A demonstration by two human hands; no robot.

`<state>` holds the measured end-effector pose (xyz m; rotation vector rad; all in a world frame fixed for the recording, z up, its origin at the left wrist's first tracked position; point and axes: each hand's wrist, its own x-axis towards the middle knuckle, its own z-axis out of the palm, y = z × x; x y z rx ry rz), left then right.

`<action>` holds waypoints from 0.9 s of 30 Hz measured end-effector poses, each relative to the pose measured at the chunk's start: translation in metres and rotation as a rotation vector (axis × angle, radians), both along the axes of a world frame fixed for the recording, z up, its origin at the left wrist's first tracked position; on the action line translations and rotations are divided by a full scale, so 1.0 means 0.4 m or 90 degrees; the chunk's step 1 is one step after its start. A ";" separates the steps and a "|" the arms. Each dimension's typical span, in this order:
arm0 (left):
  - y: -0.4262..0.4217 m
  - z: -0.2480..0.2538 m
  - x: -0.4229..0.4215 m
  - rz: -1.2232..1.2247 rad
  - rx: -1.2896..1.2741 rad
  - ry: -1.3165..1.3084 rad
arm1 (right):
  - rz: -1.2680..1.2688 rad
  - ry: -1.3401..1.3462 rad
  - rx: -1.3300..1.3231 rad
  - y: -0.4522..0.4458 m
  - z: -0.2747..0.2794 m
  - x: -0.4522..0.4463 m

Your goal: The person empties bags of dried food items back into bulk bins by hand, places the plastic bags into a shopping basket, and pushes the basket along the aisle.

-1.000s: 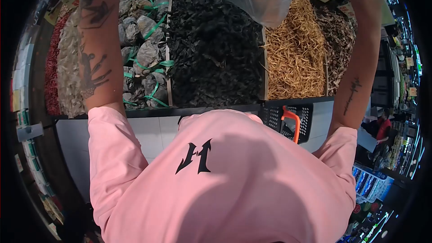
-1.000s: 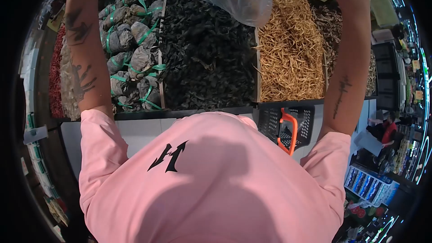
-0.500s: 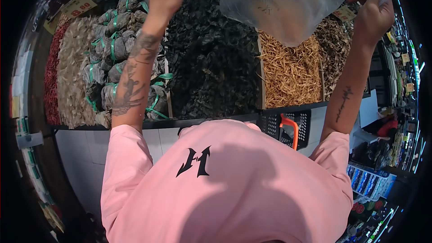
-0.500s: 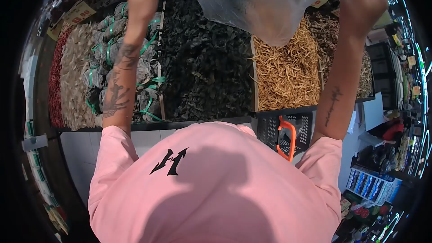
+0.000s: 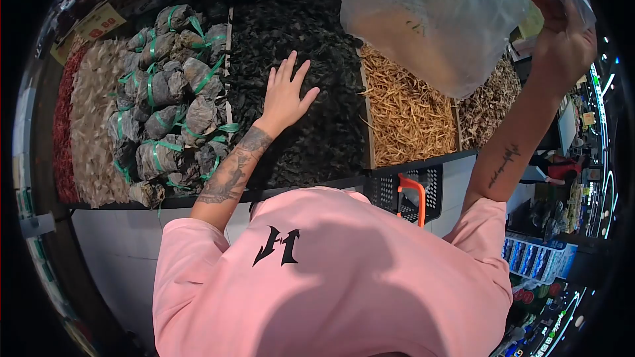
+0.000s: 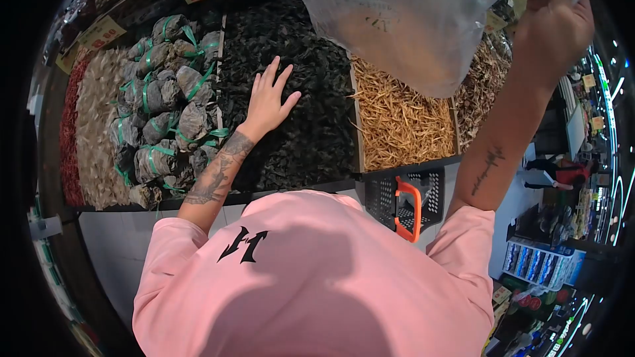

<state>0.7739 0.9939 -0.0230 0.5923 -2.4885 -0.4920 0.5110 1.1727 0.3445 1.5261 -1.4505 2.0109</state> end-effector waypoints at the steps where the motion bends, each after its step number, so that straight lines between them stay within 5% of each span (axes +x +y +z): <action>1: 0.001 -0.004 0.012 -0.001 0.020 0.015 | -0.095 -0.026 -0.078 -0.026 -0.003 0.111; 2: 0.001 -0.007 0.022 0.003 0.021 0.014 | 0.017 0.079 -0.081 0.004 0.007 0.050; 5: 0.005 -0.015 0.036 -0.016 0.012 0.023 | -0.075 0.130 -0.211 -0.024 -0.060 0.090; 7: 0.007 -0.015 0.038 -0.024 0.008 0.030 | -0.277 0.224 -0.215 -0.096 -0.193 0.120; 9: 0.013 -0.006 0.049 -0.045 0.010 0.017 | -0.235 0.222 0.247 -0.108 -0.274 0.131; 10: 0.014 -0.002 0.055 -0.048 0.007 0.015 | 0.010 -0.068 0.344 -0.109 -0.319 0.085; 13: 0.012 0.014 0.076 -0.081 0.057 0.042 | -0.091 -0.097 0.173 -0.090 -0.302 0.081; 20: -0.007 0.179 0.032 -0.047 0.124 0.270 | 0.089 -0.237 0.042 -0.050 -0.210 0.203; 21: -0.010 0.190 0.018 -0.063 0.216 0.257 | 0.127 -0.235 0.090 -0.017 -0.205 0.179; 22: -0.004 0.232 0.013 -0.052 0.131 0.183 | 0.110 -0.235 0.080 -0.001 -0.209 0.188; 25: 0.001 0.232 -0.008 -0.166 0.317 0.252 | 0.213 -0.207 0.100 0.060 -0.237 0.196; 27: 0.021 0.244 -0.022 -0.191 0.347 0.282 | 0.140 -0.181 0.125 0.072 -0.258 0.256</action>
